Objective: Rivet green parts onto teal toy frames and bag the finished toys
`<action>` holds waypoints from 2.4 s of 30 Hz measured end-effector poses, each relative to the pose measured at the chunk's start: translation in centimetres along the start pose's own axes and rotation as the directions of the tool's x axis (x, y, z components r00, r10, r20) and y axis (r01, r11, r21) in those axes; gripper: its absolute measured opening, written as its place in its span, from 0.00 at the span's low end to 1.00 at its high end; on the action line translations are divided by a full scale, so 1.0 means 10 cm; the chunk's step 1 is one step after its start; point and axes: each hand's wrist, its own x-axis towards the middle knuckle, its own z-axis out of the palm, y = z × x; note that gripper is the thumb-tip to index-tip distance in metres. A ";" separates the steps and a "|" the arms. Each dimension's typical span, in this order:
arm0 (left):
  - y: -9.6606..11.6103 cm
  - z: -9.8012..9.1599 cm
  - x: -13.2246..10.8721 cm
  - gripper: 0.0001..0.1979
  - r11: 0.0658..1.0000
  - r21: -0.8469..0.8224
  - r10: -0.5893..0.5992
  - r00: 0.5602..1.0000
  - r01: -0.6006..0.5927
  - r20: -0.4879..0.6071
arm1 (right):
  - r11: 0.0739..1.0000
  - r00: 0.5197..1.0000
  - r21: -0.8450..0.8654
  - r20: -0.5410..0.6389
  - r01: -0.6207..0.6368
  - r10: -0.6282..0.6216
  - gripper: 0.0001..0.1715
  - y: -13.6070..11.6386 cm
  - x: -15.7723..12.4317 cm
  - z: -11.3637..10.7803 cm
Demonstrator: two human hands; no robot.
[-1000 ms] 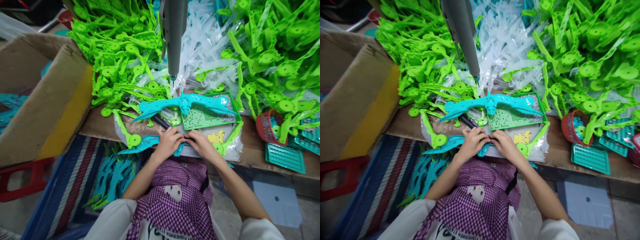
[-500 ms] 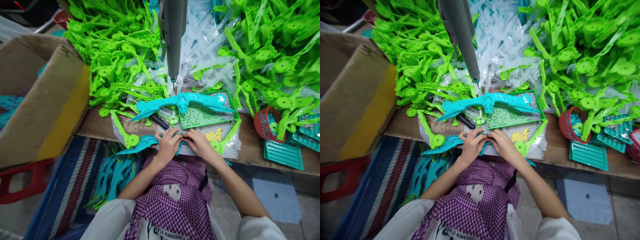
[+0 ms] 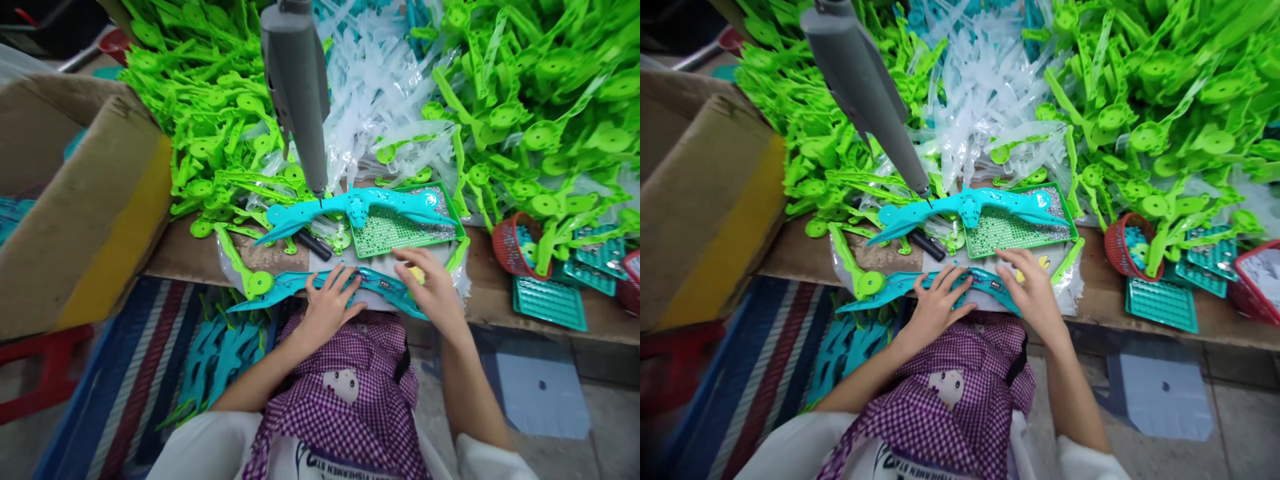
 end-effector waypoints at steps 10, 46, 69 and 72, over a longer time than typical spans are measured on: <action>0.05 -0.07 0.26 0.17 0.971 -0.110 -0.219 0.975 0.213 -0.046 | 0.996 0.979 0.045 -0.183 -0.081 0.088 0.08 0.00 -0.11 0.14; 0.05 0.00 0.34 0.07 0.990 -0.040 -0.143 0.975 0.138 -0.169 | 0.812 0.990 -0.569 0.027 0.127 -0.136 0.16 0.32 -0.70 0.28; 0.17 0.05 -0.06 0.21 0.977 0.141 -0.162 0.987 0.159 0.014 | 0.798 0.961 -0.536 0.140 0.275 -0.237 0.13 0.16 -0.27 0.47; 0.18 0.05 -0.07 0.20 0.976 0.131 -0.176 0.984 0.173 0.011 | 0.834 0.983 -0.520 0.116 0.185 -0.145 0.12 0.18 -0.12 0.61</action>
